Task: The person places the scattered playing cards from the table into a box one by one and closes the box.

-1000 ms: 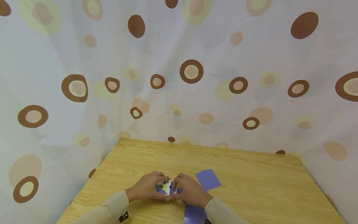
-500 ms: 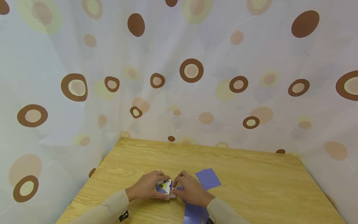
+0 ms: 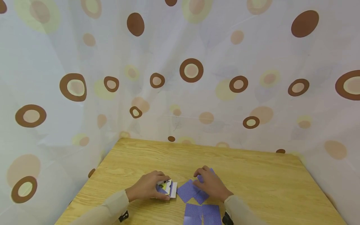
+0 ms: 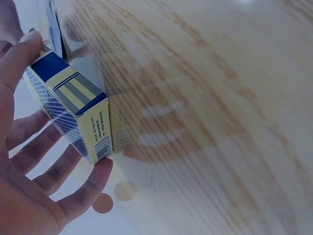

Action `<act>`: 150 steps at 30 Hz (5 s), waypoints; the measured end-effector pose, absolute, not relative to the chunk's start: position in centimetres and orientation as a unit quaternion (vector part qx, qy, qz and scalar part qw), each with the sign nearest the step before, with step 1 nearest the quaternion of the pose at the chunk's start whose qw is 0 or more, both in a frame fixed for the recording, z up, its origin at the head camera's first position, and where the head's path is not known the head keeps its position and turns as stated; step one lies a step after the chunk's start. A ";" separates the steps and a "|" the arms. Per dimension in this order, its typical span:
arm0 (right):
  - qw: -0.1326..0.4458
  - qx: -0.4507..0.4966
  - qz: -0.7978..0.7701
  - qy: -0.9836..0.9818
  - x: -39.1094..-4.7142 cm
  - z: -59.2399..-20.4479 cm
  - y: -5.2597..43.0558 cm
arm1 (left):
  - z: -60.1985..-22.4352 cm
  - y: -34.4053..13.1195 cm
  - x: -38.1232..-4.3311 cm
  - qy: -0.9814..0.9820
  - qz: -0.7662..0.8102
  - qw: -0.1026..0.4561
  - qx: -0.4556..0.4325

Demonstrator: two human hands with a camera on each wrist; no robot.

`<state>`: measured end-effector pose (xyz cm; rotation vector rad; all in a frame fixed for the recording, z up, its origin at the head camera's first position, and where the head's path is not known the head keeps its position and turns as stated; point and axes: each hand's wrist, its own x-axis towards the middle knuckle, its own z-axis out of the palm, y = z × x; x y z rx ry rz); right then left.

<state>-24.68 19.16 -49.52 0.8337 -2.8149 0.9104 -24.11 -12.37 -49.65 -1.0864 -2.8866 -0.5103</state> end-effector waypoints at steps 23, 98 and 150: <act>-0.003 0.134 0.275 -0.952 -25.8 -50.7 24.0 | -49.4 -12.3 -24.1 -0.925 -0.166 0.000 -0.342; 0.015 0.125 0.226 -0.966 -25.0 -49.3 24.9 | -49.0 -12.0 -23.7 -0.925 -0.168 -0.004 -0.341; 0.043 0.167 0.245 -0.954 -23.0 -47.6 22.1 | -49.5 -12.0 -24.0 -0.921 -0.173 -0.001 -0.348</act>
